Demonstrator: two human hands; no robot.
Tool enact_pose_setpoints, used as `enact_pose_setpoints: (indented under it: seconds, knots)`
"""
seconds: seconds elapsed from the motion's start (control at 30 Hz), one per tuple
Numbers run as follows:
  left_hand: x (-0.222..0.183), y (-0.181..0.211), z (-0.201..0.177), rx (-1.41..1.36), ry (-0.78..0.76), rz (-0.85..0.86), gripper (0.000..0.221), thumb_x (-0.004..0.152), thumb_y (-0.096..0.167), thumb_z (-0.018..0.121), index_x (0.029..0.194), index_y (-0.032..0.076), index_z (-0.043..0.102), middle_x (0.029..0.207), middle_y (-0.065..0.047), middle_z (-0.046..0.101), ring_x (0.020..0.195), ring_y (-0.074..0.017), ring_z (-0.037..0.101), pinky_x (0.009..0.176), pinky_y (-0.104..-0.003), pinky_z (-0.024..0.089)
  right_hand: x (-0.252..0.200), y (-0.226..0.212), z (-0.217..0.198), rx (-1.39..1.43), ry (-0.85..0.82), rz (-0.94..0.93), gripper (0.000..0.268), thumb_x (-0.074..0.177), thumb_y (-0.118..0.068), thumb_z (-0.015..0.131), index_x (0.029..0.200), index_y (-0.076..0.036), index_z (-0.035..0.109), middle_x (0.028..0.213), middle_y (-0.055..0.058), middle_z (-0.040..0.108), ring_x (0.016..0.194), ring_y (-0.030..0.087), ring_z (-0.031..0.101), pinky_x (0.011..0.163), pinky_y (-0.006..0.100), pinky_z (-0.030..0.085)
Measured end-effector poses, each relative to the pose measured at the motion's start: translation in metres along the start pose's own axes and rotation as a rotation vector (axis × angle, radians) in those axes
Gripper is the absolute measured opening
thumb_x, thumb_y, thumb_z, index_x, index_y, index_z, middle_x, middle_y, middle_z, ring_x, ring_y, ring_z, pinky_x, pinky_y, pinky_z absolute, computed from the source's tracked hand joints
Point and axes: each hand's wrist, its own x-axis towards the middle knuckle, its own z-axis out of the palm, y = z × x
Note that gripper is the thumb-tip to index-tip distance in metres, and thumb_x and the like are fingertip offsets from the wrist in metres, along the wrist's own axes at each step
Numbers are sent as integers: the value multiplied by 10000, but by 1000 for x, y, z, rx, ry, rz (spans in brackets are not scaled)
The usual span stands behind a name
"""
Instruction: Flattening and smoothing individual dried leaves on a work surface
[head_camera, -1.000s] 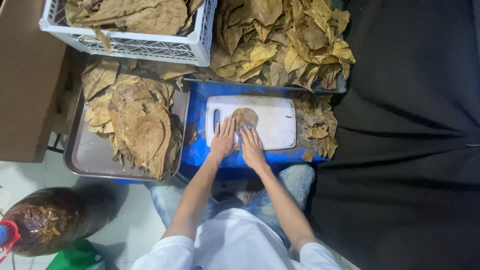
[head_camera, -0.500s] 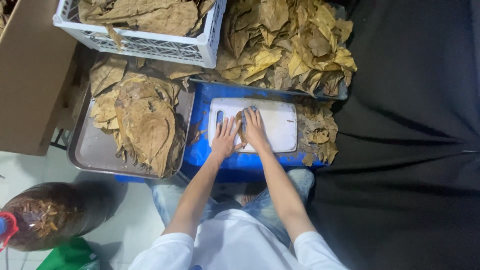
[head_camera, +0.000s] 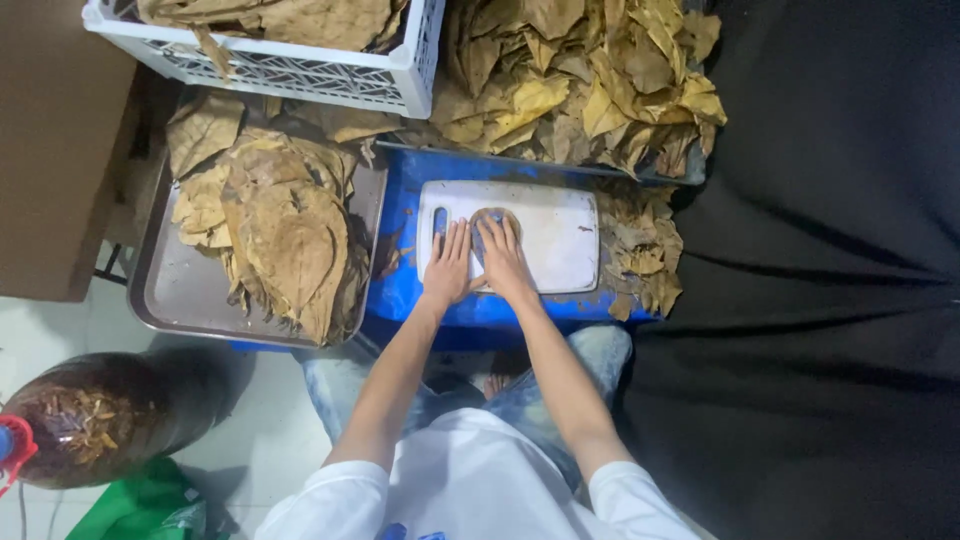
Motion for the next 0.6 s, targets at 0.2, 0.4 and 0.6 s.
enact_pose_setpoints:
  seconds: [0.2,0.4,0.6]
  knots:
    - [-4,0,-6,-20,-2,1,1148,875,810,434,1643,95,-31,1720,-81,-58,1584,-237,-55,1295,-455,-52,29,0,5,-21,123,87,623,998,-93,520,1589,-121,324,1639,129,258,1524,438,149,1237,546,212]
    - [0,1,-7,3,-5,-3,1115,909,718,505,1644,86,-46,1722,-95,-41,1584,-246,-35,1293,-456,-43,-17,19,13,147,86,-21,550,1005,-66,502,1548,-124,432,1580,174,378,1476,478,258,1189,583,278]
    - [-1,-1,-9,43,63,12,1180,850,720,592,1642,67,11,1721,-104,-5,1585,-253,-7,1298,-451,4,-29,16,-5,100,-29,-174,568,1000,-48,475,1555,-156,415,1650,48,313,1541,395,142,1211,514,246]
